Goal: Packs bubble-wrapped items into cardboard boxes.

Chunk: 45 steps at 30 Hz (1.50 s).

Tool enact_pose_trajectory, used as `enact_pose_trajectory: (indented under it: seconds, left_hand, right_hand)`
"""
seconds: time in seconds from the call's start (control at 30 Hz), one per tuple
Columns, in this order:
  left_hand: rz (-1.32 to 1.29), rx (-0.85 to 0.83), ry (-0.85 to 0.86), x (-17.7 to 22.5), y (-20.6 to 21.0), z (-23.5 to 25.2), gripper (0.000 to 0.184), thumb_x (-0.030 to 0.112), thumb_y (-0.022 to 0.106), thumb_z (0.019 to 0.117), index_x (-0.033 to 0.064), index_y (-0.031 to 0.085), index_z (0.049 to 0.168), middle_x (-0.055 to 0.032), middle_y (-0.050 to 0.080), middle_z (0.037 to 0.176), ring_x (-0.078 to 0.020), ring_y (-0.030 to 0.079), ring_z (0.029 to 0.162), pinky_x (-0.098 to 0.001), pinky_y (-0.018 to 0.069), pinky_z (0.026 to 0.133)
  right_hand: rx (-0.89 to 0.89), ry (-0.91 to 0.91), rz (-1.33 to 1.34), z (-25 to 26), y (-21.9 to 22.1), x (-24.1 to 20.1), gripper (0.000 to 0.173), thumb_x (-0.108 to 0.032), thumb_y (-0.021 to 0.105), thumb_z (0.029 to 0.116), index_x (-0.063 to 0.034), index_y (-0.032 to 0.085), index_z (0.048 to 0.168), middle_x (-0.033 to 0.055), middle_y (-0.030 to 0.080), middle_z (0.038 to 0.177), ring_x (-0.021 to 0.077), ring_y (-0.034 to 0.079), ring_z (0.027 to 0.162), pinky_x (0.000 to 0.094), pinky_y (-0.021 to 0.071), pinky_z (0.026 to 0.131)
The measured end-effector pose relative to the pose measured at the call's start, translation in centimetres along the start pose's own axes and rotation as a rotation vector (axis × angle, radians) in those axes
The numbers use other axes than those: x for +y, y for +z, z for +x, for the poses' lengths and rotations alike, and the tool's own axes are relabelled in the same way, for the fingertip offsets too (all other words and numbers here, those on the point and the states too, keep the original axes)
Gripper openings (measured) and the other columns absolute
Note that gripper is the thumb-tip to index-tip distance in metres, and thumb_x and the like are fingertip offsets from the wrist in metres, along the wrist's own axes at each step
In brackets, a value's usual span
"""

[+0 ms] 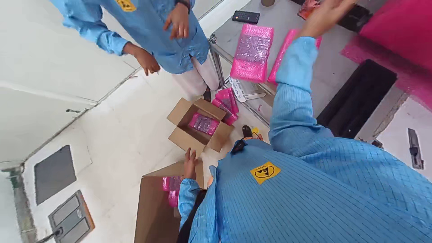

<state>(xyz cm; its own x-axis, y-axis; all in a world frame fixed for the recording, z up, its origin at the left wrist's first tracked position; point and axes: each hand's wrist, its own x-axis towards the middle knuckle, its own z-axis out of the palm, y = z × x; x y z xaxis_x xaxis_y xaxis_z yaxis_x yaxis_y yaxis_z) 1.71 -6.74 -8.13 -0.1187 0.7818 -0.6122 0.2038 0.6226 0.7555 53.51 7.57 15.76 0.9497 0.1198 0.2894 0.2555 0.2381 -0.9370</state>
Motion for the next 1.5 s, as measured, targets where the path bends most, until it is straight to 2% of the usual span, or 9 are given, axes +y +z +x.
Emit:
enact_pose_trajectory:
  seconds: [0.13, 0.2, 0.3, 0.57, 0.67, 0.8, 0.97, 1.3, 1.5]
  left_hand:
    - [0.037, -0.083, -0.029, 2.3, 7.0, 1.1, 0.062, 0.025, 0.048, 0.1071, 0.0026, 0.023, 0.16, -0.0266, 0.018, 0.165, -0.0413, 0.032, 0.148, -0.0572, 0.0365, 0.114]
    - [0.043, -0.087, -0.045, 3.3, 9.0, 1.1, 0.062, 0.025, 0.048, 0.1072, 0.0032, 0.022, 0.16, -0.0267, 0.015, 0.166, -0.0416, 0.031, 0.148, -0.0571, 0.037, 0.114]
    - [0.067, -0.067, -0.095, 4.1, 10.1, 0.5, 0.06, 0.022, 0.046, 0.1078, 0.0025, 0.023, 0.16, -0.0277, 0.014, 0.166, -0.0424, 0.03, 0.149, -0.0569, 0.0365, 0.114]
    - [0.168, -0.053, -0.155, 6.8, 12.7, 2.4, 0.057, 0.024, 0.046, 0.1081, 0.0014, 0.027, 0.158, -0.0283, 0.017, 0.165, -0.0429, 0.033, 0.147, -0.0562, 0.0375, 0.113]
    - [0.17, -0.08, -0.14, 8.4, 14.5, 3.6, 0.056, 0.024, 0.047, 0.1081, 0.0016, 0.03, 0.157, -0.0266, 0.018, 0.165, -0.0411, 0.034, 0.147, -0.0549, 0.0381, 0.113]
    - [0.218, -0.179, -0.104, 9.8, 16.4, 5.1, 0.053, 0.024, 0.049, 0.1067, 0.0, 0.039, 0.152, -0.027, 0.016, 0.166, -0.0411, 0.027, 0.15, -0.0553, 0.0361, 0.115]
    - [0.24, -0.258, -0.016, 11.6, 18.2, 6.8, 0.052, 0.027, 0.049, 0.1052, 0.0006, 0.044, 0.149, -0.0284, 0.016, 0.165, -0.039, 0.029, 0.15, -0.0512, 0.0378, 0.115]
    - [0.294, -0.41, 0.061, 14.8, 19.3, 8.2, 0.051, 0.028, 0.048, 0.1042, 0.0008, 0.047, 0.148, -0.0278, 0.024, 0.163, -0.0366, 0.035, 0.147, -0.0475, 0.0415, 0.112]
    - [0.288, -0.448, 0.087, 15.4, 18.8, 8.2, 0.05, 0.027, 0.047, 0.1044, -0.0004, 0.047, 0.147, -0.0272, 0.025, 0.162, -0.0339, 0.04, 0.144, -0.0449, 0.043, 0.111]
  right_hand:
    - [-0.569, 0.464, -0.505, 1.1, 3.9, 15.8, 0.075, -0.023, 0.069, 0.0946, 0.0036, 0.032, 0.154, 0.0326, 0.053, 0.142, 0.0426, 0.054, 0.131, 0.0539, 0.0463, 0.105]
    - [-0.643, 0.584, -0.648, -0.3, 3.9, 20.4, 0.083, -0.026, 0.074, 0.0908, 0.0005, 0.031, 0.156, 0.0356, 0.05, 0.143, 0.0491, 0.049, 0.134, 0.0615, 0.0419, 0.108]
    - [-0.63, 0.655, -0.816, -2.0, 3.8, 23.6, 0.09, -0.035, 0.077, 0.0892, -0.0027, 0.029, 0.158, 0.0342, 0.047, 0.147, 0.0486, 0.048, 0.136, 0.0598, 0.0403, 0.11]
    - [-0.522, 0.715, -1.0, -2.5, 6.4, 25.9, 0.124, -0.045, 0.093, 0.0701, -0.0179, 0.018, 0.165, 0.0287, 0.033, 0.159, 0.0484, 0.041, 0.14, 0.0599, 0.0445, 0.105]
    - [-0.57, 0.781, -0.889, -1.3, 6.2, 26.1, 0.128, -0.038, 0.095, 0.0684, -0.0088, 0.015, 0.164, 0.0303, 0.044, 0.152, 0.0446, 0.047, 0.138, 0.0572, 0.0418, 0.11]
    - [-0.587, 0.826, -0.574, -1.3, 5.0, 28.6, 0.106, -0.025, 0.095, 0.071, -0.0011, 0.034, 0.155, 0.0272, 0.05, 0.147, 0.0372, 0.05, 0.137, 0.0535, 0.042, 0.112]
    - [-0.579, 0.845, -0.17, -1.7, 3.1, 27.2, 0.089, -0.007, 0.081, 0.0847, -0.0036, 0.027, 0.155, 0.0219, 0.049, 0.146, 0.0269, 0.057, 0.128, 0.0425, 0.0534, 0.102]
    - [-0.955, 0.7, -0.015, 2.0, -0.7, 23.5, 0.079, 0.004, 0.074, 0.0817, -0.0014, 0.033, 0.149, 0.0089, 0.061, 0.126, 0.0096, 0.067, 0.105, 0.0273, 0.0595, 0.089]
    - [-0.916, 0.643, 0.059, 2.7, 0.7, 22.6, 0.086, 0.002, 0.074, 0.0833, -0.0027, 0.023, 0.153, 0.0066, 0.06, 0.13, 0.009, 0.067, 0.109, 0.0267, 0.0589, 0.092]
